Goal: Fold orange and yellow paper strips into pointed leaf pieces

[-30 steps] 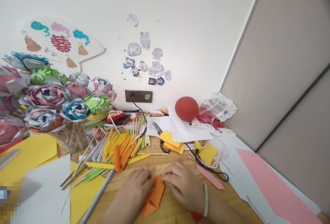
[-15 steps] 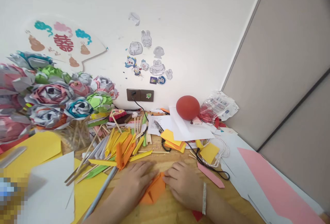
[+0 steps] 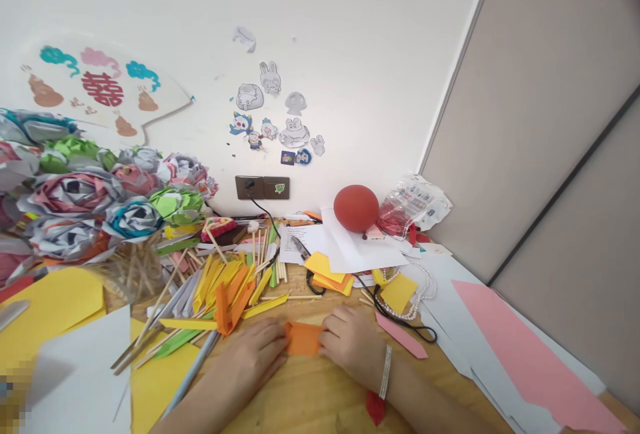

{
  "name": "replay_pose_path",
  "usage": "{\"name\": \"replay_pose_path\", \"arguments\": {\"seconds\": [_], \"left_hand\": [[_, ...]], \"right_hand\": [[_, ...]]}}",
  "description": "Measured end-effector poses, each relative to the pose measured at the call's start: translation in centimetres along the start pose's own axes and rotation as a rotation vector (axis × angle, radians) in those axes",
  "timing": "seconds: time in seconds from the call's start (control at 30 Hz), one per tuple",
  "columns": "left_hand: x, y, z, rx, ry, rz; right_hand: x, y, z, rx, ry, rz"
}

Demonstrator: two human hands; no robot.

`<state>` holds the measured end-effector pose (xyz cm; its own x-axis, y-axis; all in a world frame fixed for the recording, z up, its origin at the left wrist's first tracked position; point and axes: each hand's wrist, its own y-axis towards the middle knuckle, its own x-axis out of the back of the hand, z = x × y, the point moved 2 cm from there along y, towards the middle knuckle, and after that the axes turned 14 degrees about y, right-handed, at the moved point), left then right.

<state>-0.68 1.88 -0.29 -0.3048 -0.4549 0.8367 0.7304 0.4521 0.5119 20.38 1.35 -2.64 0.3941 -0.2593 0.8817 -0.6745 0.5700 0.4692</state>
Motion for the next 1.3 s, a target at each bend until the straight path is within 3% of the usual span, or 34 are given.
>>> {"name": "replay_pose_path", "arguments": {"seconds": [0.13, 0.63, 0.93, 1.1, 1.23, 1.3], "left_hand": [[-0.1, 0.1, 0.0, 0.015, -0.021, -0.027], [-0.3, 0.3, -0.6, 0.195, -0.129, 0.181], [-0.7, 0.7, -1.3, 0.341, 0.034, 0.234], [-0.1, 1.0, -1.7, 0.441, 0.048, 0.268], [0.0, 1.1, -1.7, 0.494, 0.046, 0.291], [0.1, 1.1, -1.6, 0.516, 0.045, 0.321]], "right_hand": [[-0.3, -0.1, 0.1, -0.008, -0.006, -0.013], [1.5, 0.7, 1.4, -0.28, 0.351, -0.054], [0.8, 1.0, 1.3, -0.48, 0.501, -0.14], [0.6, 0.9, 1.1, -0.488, 0.484, -0.168], [0.3, 1.2, 1.5, -0.374, 0.419, -0.11], [0.0, 1.5, 1.8, -0.386, 0.375, -0.106]]}}
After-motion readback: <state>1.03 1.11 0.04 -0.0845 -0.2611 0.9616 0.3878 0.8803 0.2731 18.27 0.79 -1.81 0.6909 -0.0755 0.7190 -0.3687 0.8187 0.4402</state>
